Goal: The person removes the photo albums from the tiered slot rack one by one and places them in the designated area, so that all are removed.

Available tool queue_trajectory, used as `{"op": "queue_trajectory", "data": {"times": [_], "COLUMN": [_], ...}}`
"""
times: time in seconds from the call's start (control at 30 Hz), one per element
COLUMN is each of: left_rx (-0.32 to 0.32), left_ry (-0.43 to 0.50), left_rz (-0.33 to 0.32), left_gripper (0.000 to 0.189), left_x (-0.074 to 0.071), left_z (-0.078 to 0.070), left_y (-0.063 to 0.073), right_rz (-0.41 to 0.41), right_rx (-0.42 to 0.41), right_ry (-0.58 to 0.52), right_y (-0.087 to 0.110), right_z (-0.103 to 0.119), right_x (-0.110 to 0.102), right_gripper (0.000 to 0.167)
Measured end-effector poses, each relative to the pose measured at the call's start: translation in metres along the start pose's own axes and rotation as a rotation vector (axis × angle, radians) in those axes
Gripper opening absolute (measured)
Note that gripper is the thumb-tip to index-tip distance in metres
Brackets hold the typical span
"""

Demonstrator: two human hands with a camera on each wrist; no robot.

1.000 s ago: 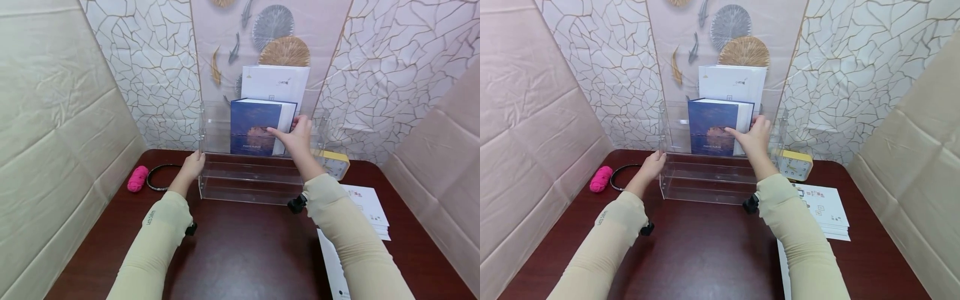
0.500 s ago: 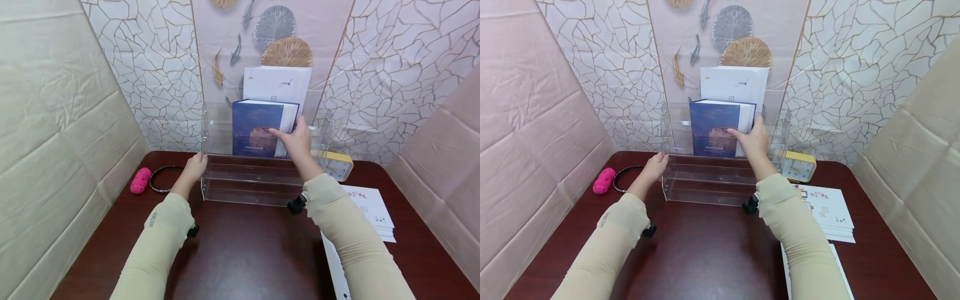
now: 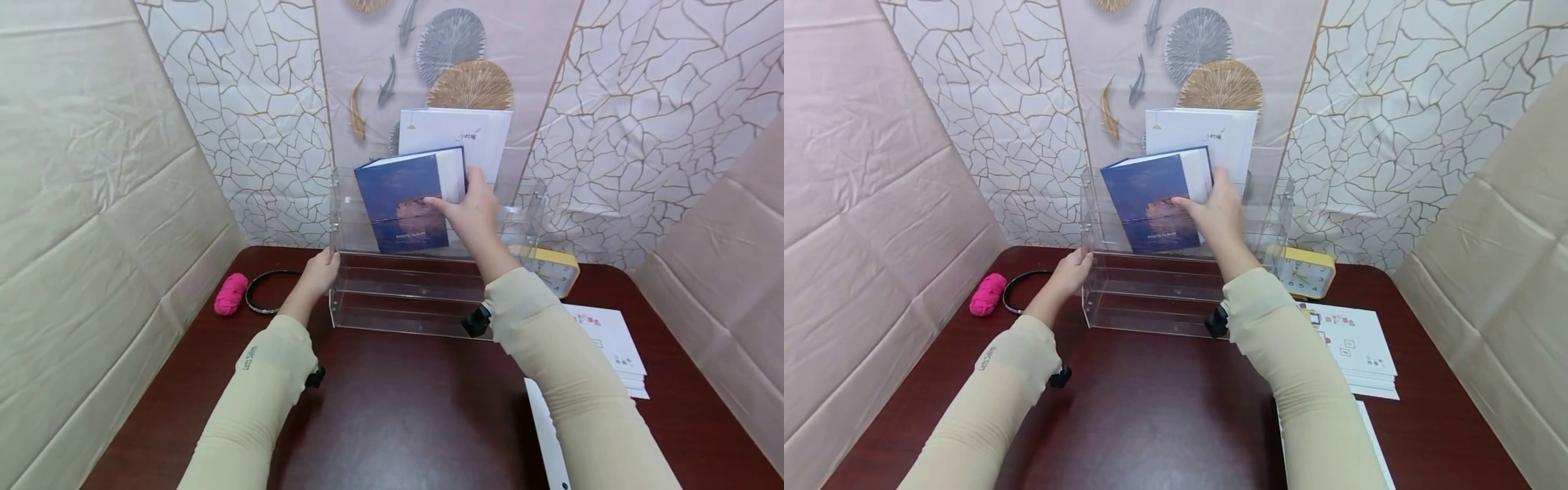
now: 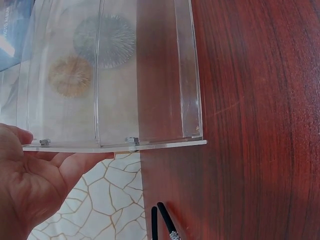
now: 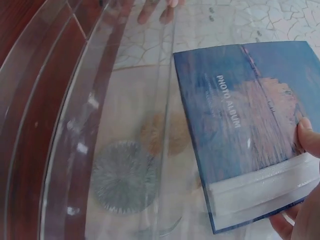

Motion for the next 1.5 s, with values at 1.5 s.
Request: {"op": "queue_trajectory", "data": {"times": [1.5], "left_rx": [-0.013], "left_ry": [0.004], "left_rz": [-0.023], "left_gripper": [0.038], "left_x": [0.000], "left_z": [-0.002], "left_y": [0.001], "right_rz": [-0.145], "right_rx": [-0.169], "right_ry": [-0.600], "right_y": [-0.016], "right_z": [-0.012], "right_x": [-0.055], "right_gripper": [0.053]}}
Point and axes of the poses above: each hand's wrist, its own y-axis away from the middle knuckle, its own x-axis out of the palm, z = x × y, the point moved 5 cm from there along -y, towards the middle knuckle, and after that the axes turned 14 degrees about z, right-handed, at the moved point
